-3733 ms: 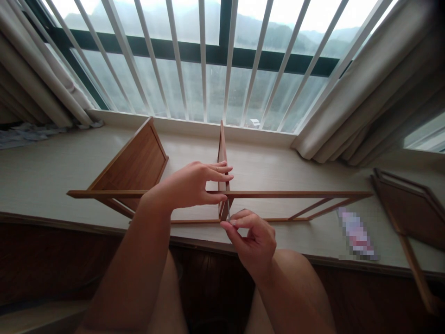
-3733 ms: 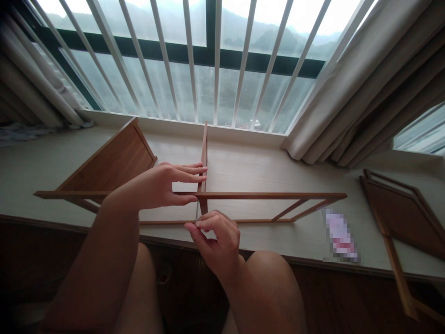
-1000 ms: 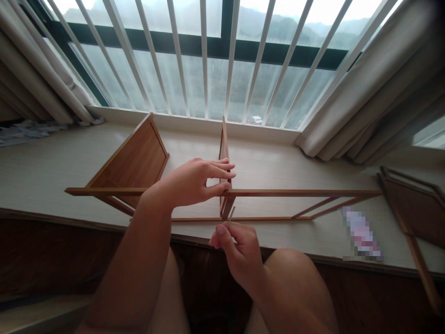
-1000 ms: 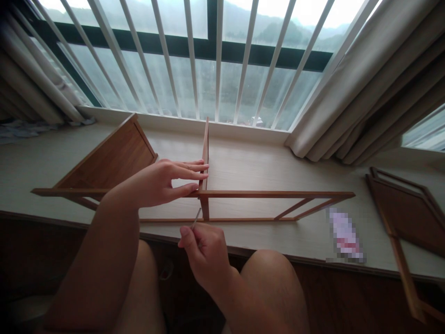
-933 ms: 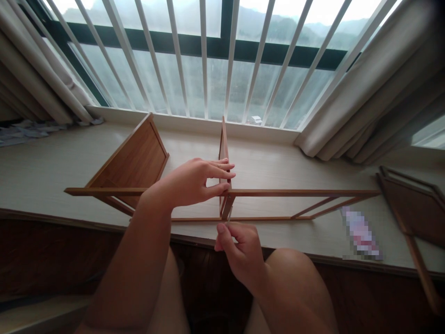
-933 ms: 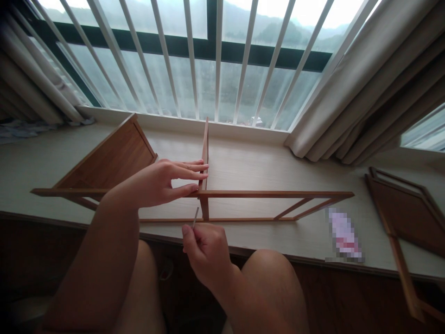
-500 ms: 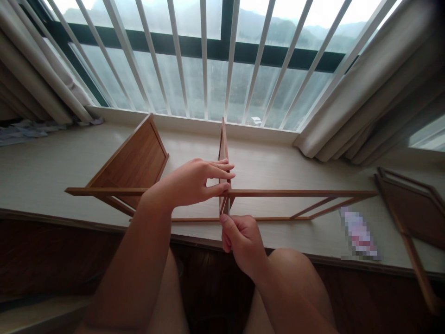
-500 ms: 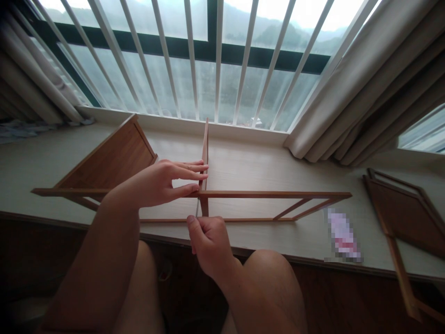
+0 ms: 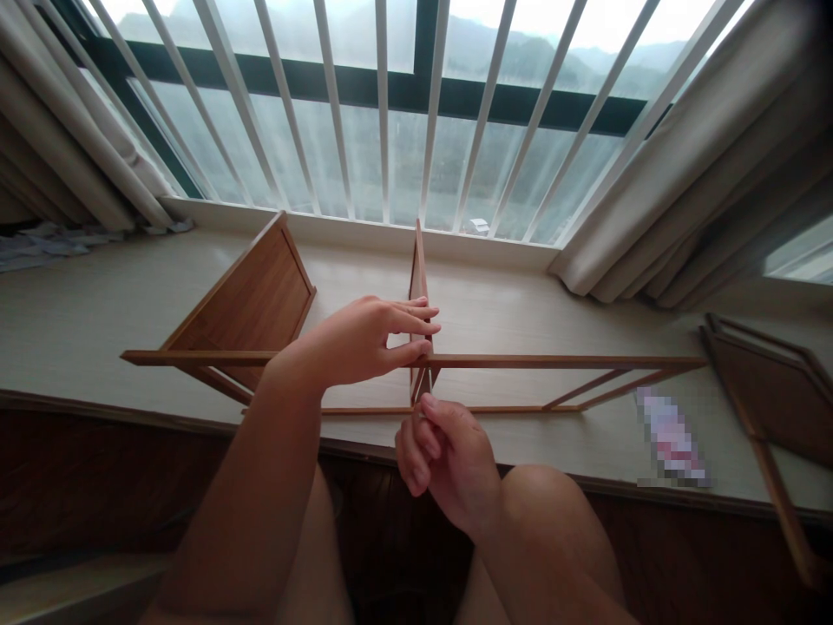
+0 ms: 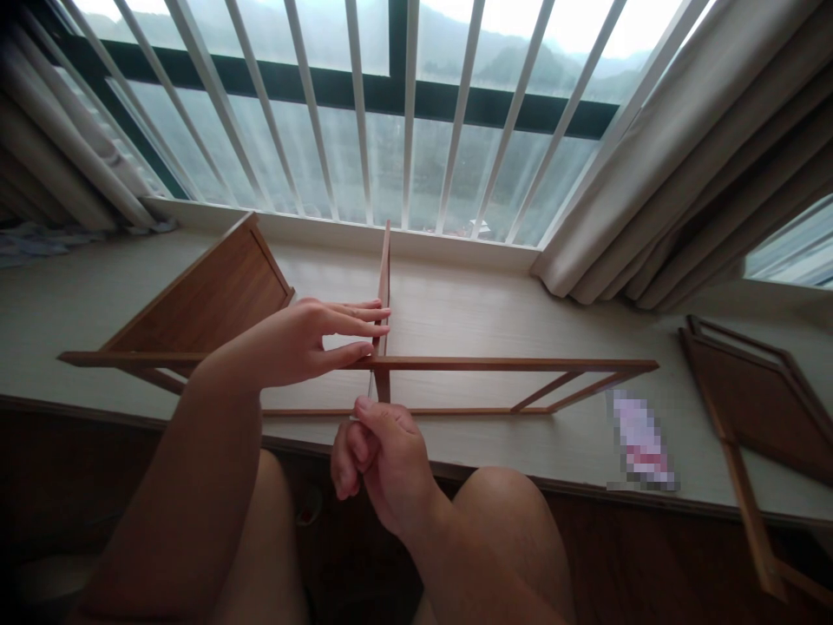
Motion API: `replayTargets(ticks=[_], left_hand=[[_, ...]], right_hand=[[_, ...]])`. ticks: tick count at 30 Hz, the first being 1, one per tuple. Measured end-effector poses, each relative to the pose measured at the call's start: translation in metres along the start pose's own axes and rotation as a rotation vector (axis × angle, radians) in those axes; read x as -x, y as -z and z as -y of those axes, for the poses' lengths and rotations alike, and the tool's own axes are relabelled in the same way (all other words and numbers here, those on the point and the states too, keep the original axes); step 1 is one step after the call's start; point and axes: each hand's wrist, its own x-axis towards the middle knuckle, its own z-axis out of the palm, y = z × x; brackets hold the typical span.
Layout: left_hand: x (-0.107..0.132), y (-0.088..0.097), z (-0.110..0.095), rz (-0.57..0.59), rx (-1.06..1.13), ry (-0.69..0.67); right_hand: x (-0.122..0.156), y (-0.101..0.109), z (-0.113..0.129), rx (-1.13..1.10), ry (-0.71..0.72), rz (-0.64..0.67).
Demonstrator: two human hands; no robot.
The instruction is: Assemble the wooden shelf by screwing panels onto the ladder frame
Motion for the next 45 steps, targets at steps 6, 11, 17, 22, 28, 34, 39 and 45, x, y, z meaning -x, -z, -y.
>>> replayTargets(ticks=[6,11,17,22,28,34,39,45], left_hand=[[0.001,-0.001,0.001,-0.006,-0.023,-0.011],[0.000,0.000,0.001,-0.005,-0.032,-0.014],[0.000,0.000,0.001,0.008,-0.042,-0.010],[0.000,0.000,0.001,0.006,-0.009,-0.001],[0.000,-0.001,0.001,0.003,-0.004,0.002],[0.001,-0.001,0.002,0.002,0.006,0.000],[0.000,-0.001,0.001,0.002,-0.011,0.000],[0.000,0.000,0.000,0.007,-0.018,0.004]], right_hand=[[0.002,-0.006,-0.004,-0.539,-0.037,0.254],[0.001,-0.005,-0.009,-0.761,-0.051,0.375],[0.002,-0.007,-0.017,-0.591,-0.046,0.367],[0.003,-0.001,-0.020,0.126,0.159,0.012],[0.005,0.009,-0.013,0.701,0.274,-0.276],[0.000,0.009,-0.006,0.720,0.212,-0.281],[-0.001,0.012,-0.007,0.703,0.175,-0.284],[0.000,0.012,-0.005,0.731,0.187,-0.289]])
